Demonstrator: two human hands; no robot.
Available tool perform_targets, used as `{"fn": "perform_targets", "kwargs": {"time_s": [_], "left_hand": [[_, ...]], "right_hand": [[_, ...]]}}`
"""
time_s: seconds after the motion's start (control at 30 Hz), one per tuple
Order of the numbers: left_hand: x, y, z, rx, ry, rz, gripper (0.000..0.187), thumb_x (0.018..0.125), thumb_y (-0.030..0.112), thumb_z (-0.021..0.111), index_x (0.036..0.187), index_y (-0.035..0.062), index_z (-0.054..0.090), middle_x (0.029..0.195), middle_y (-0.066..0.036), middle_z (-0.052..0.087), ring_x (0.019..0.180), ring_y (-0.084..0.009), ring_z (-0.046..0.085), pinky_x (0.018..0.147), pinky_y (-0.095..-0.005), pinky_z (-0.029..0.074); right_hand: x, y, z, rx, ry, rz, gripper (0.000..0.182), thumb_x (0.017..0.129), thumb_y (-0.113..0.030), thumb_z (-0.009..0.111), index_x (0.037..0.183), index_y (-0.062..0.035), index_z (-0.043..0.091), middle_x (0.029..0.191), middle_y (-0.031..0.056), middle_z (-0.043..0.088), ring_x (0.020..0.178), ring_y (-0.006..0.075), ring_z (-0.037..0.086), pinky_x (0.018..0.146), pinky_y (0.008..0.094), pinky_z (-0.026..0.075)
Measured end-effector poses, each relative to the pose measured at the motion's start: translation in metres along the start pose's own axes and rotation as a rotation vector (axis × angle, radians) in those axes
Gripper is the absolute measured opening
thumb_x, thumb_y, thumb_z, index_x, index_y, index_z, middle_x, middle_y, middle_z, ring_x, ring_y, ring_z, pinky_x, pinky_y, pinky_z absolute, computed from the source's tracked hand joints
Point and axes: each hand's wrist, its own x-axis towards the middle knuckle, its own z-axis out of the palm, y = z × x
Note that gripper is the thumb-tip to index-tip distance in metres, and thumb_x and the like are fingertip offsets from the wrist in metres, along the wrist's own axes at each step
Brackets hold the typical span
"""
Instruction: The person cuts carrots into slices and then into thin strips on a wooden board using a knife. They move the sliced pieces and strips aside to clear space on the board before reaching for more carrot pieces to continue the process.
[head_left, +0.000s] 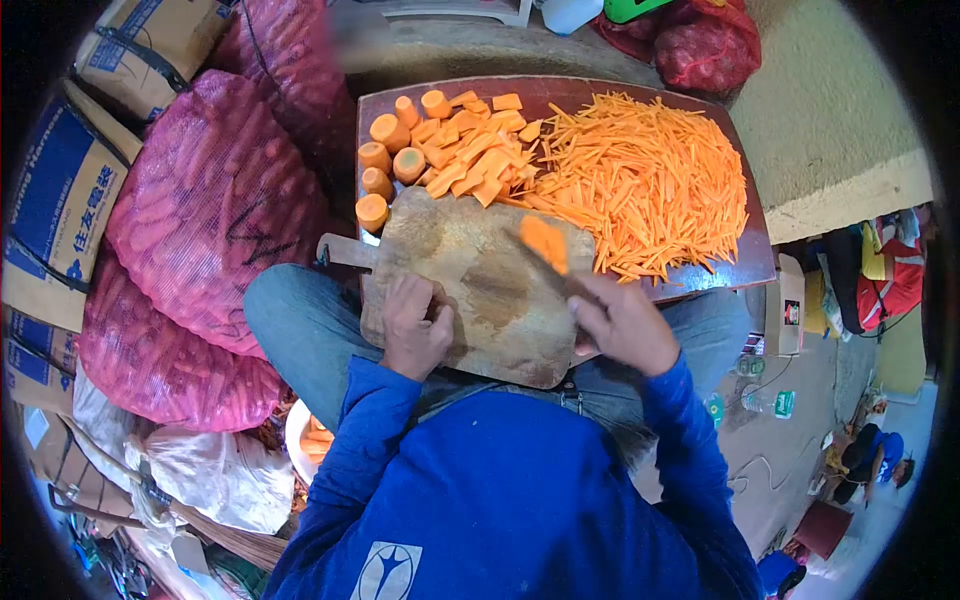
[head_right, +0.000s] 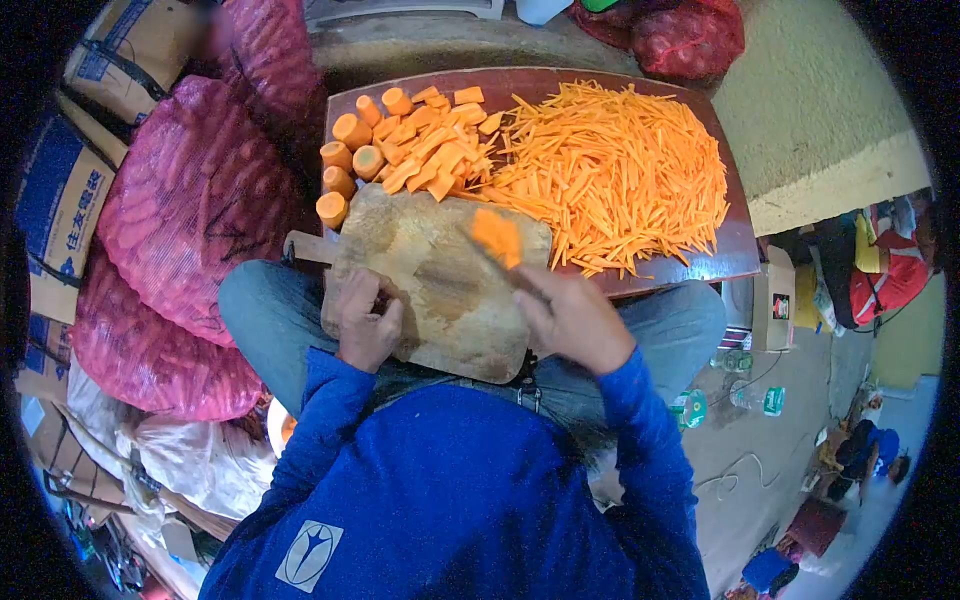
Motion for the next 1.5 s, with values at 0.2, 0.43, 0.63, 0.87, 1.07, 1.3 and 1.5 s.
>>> {"fn": "perform_targets", "kwargs": {"time_s": [0.2,0.43,0.63,0.87,1.07,1.3,1.5], "left_hand": [[0.002,-0.002,0.001,0.046,-0.023,0.044,0.021,0.071,-0.008,0.070,0.083,0.0037,0.059,0.081,-0.014,0.056,0.079,-0.0354,0.057,0.071,-0.0463,0.045],[0.001,-0.004,0.003,0.088,-0.037,0.022,0.022,0.071,-0.007,0.072,0.085,0.0048,0.060,0.081,-0.013,0.057,0.080,-0.0355,0.058,0.074,-0.0458,0.044],[0.031,0.002,0.012,0.124,-0.132,0.068,0.018,0.077,-0.003,0.074,0.089,0.0066,0.064,0.085,-0.012,0.062,0.083,-0.0348,0.062,0.079,-0.0464,0.045],[0.129,0.024,0.069,0.161,-0.249,0.387,0.013,0.087,0.016,0.080,0.095,0.0078,0.074,0.100,-0.010,0.067,0.101,-0.0335,0.061,0.086,-0.0479,0.043],[0.150,0.028,0.135,0.509,-0.252,0.450,0.024,0.086,0.030,0.082,0.088,0.0062,0.077,0.104,-0.010,0.070,0.109,-0.0332,0.058,0.089,-0.0521,0.036],[0.162,0.025,0.144,0.404,-0.342,0.134,0.019,0.082,0.019,0.081,0.092,0.0043,0.075,0.104,-0.014,0.072,0.107,-0.0371,0.062,0.092,-0.0533,0.037],[0.167,0.021,0.118,0.133,-0.165,0.218,0.032,0.078,0.011,0.081,0.109,0.0071,0.075,0.114,-0.014,0.072,0.118,-0.0348,0.061,0.102,-0.0538,0.037]], "right_hand": [[0.037,0.047,-0.049,-0.156,0.278,-0.129,0.031,0.103,-0.022,0.070,0.125,0.0002,0.071,0.089,0.0292,0.071,0.078,0.0449,0.072,0.071,0.0465,0.057],[0.040,0.048,-0.088,-0.056,0.525,-0.119,0.025,0.109,-0.018,0.065,0.115,0.0061,0.069,0.078,0.0119,0.067,0.066,0.0168,0.061,0.063,0.0356,0.051],[0.030,0.041,-0.061,0.717,0.382,0.096,0.024,0.114,-0.026,0.060,0.105,-0.0042,0.067,0.069,-0.0037,0.057,0.050,0.0046,0.051,0.044,0.0231,0.035],[0.031,0.054,-0.032,0.821,0.344,0.031,0.024,0.114,-0.024,0.058,0.112,-0.0025,0.067,0.072,-0.0034,0.057,0.051,0.0040,0.050,0.048,0.0224,0.039],[0.028,0.060,-0.034,0.786,0.368,0.027,0.022,0.114,-0.023,0.059,0.108,-0.0029,0.066,0.071,-0.0044,0.054,0.051,0.0035,0.049,0.046,0.0230,0.038],[0.029,0.057,-0.032,0.721,0.336,-0.003,0.024,0.113,-0.021,0.062,0.121,-0.0003,0.070,0.074,-0.0061,0.055,0.055,0.0019,0.050,0.049,0.0226,0.041],[0.030,0.056,-0.032,0.647,0.347,0.026,0.031,0.112,-0.022,0.064,0.130,0.0025,0.069,0.076,-0.0053,0.055,0.060,0.0021,0.049,0.053,0.0242,0.042]]}}
